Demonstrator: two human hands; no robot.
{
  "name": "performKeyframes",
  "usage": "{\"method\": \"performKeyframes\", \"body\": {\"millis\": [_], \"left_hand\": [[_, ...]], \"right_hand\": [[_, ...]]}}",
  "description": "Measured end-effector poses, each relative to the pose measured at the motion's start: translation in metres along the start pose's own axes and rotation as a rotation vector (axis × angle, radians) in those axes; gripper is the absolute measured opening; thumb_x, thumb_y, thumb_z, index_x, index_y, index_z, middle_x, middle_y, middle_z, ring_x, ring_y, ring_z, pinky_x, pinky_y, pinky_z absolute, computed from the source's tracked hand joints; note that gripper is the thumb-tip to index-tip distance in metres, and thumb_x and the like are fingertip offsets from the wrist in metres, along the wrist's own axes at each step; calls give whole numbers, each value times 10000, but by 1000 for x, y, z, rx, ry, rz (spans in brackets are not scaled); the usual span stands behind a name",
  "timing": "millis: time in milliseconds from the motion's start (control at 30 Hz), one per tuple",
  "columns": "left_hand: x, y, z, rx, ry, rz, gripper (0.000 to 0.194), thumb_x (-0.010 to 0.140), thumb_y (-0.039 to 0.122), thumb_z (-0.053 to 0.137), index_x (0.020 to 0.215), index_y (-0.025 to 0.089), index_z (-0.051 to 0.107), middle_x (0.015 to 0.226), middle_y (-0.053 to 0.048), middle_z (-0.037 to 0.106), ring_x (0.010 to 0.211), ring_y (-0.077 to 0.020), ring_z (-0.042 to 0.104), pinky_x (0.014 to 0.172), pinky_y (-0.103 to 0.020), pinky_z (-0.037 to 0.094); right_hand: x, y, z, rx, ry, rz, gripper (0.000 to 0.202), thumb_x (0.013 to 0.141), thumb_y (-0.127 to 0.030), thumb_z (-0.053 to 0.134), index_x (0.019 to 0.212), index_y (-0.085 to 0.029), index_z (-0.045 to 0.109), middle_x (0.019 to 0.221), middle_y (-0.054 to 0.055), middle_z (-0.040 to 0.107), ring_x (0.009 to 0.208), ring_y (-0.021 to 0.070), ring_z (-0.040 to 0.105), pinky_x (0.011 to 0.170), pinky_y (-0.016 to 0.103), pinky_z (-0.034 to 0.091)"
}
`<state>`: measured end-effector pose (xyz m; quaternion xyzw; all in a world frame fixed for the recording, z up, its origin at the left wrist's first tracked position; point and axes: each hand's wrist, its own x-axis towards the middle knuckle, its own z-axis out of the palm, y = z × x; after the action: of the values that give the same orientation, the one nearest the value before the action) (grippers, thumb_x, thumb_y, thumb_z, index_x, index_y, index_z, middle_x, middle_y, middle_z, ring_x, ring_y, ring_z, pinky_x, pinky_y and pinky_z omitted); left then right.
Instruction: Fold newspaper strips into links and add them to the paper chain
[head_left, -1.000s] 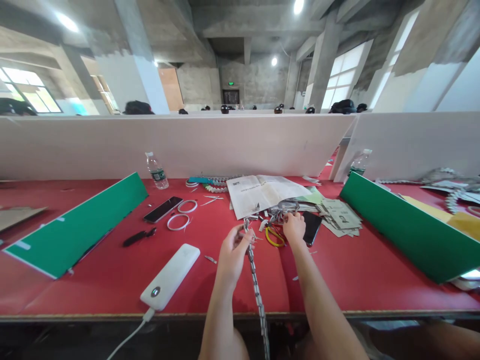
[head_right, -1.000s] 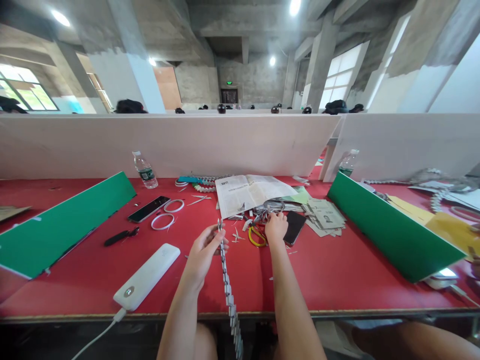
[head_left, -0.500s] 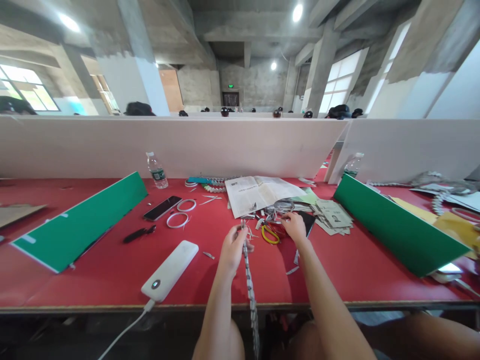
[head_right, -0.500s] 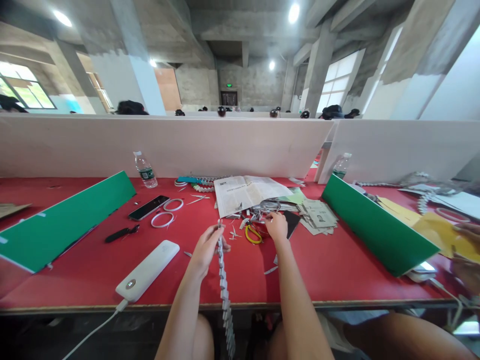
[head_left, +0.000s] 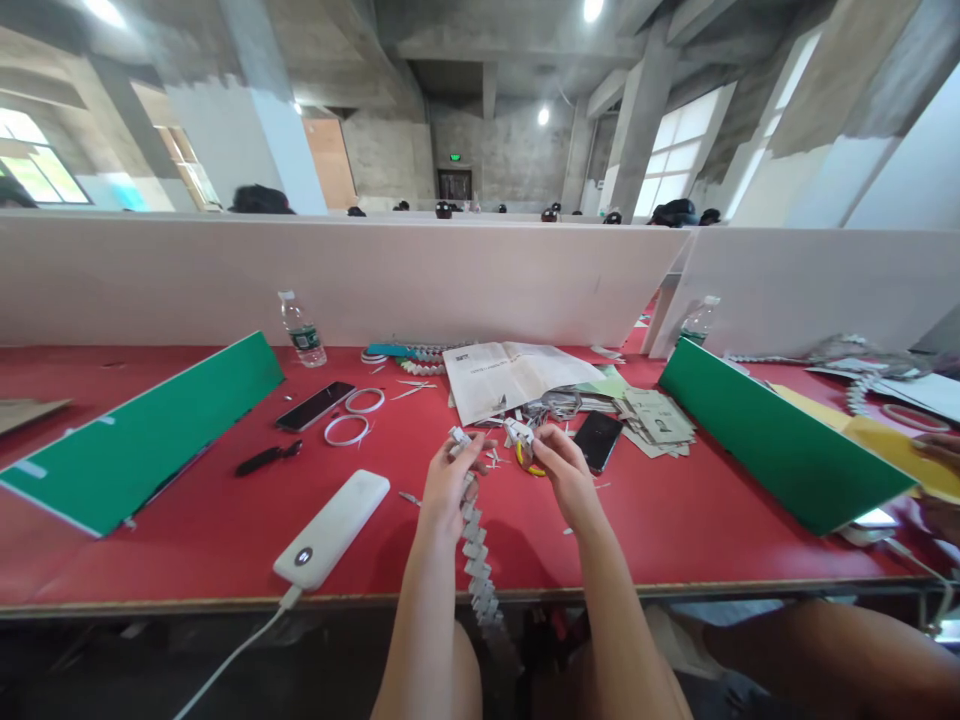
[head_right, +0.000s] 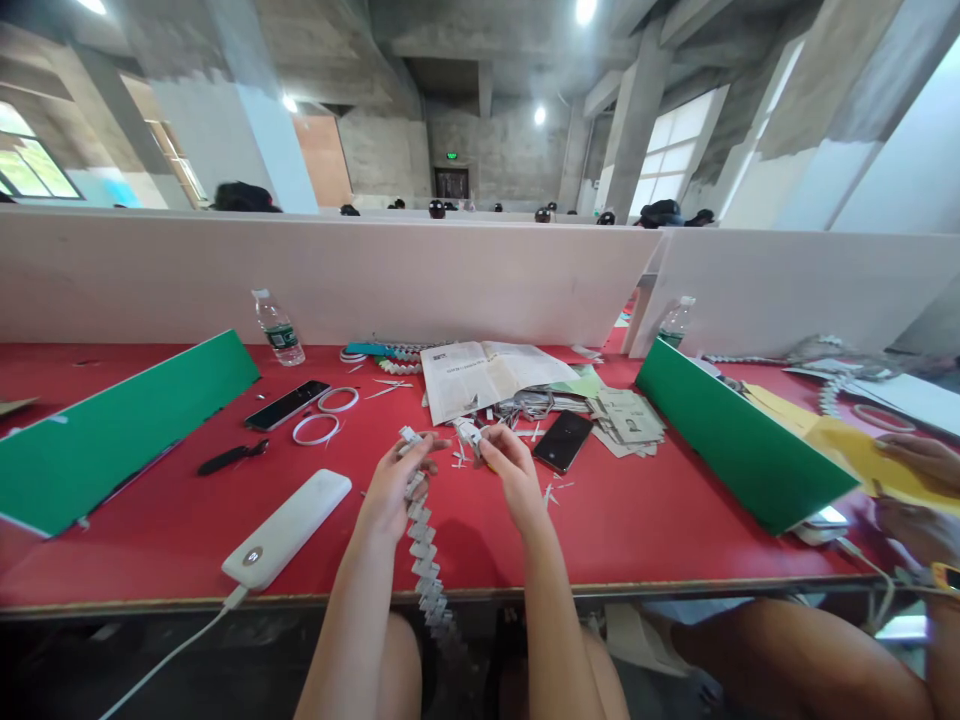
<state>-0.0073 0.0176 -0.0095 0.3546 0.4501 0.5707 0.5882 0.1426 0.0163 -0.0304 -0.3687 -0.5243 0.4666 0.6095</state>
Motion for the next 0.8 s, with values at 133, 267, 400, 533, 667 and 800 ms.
{"method": "performKeyframes", "body": {"millis": [133, 267, 400, 533, 667, 800], "left_hand": [[-1, 2, -4, 8, -34, -14, 365, 583, 370, 752, 812, 153, 568, 726, -13, 630, 488, -62, 528, 311, -136, 224], [-3, -1, 1, 68, -24, -8, 414, 529, 307, 787, 848, 141, 580, 636, 16, 594, 462, -67, 521, 300, -136, 214], [-4, -3, 5, 47, -24, 40, 404, 528, 261, 790, 849, 133, 581, 646, 18, 590, 461, -58, 498, 305, -140, 232], [-5, -3, 5, 6, -68, 27, 395, 528, 247, 794, 848, 138, 590, 639, 34, 578, 419, -33, 438, 316, -146, 242], [-7, -2, 7, -23, -120, -9, 365, 549, 258, 781, 839, 141, 594, 570, 43, 554, 406, -32, 414, 327, -143, 235], [-9, -2, 10, -29, -146, -43, 352, 571, 277, 769, 843, 138, 593, 545, 51, 526, 403, -36, 412, 326, -147, 252]], "right_hand": [[-9, 4, 0, -107, -87, -28, 151, 815, -334, 576, 756, -196, 556, 683, -18, 507, 655, 123, 467, 630, 238, 379], [-19, 13, -1, -166, -74, -37, 146, 810, -332, 589, 805, -186, 603, 737, 6, 542, 708, 143, 494, 663, 256, 398], [-24, 15, -3, -178, -61, -31, 137, 811, -315, 596, 883, -202, 625, 782, 17, 568, 742, 152, 516, 700, 270, 421], [-22, 11, -11, -89, -32, 5, 268, 786, -330, 625, 1030, -224, 601, 790, 13, 567, 751, 161, 539, 710, 282, 448], [-22, 7, -15, -55, -107, 45, 160, 809, -356, 593, 874, -211, 618, 791, 18, 588, 767, 164, 554, 735, 287, 451], [-23, 2, -9, 31, -173, 50, 122, 841, -341, 558, 830, -221, 576, 783, -2, 551, 776, 147, 535, 764, 278, 438]]}}
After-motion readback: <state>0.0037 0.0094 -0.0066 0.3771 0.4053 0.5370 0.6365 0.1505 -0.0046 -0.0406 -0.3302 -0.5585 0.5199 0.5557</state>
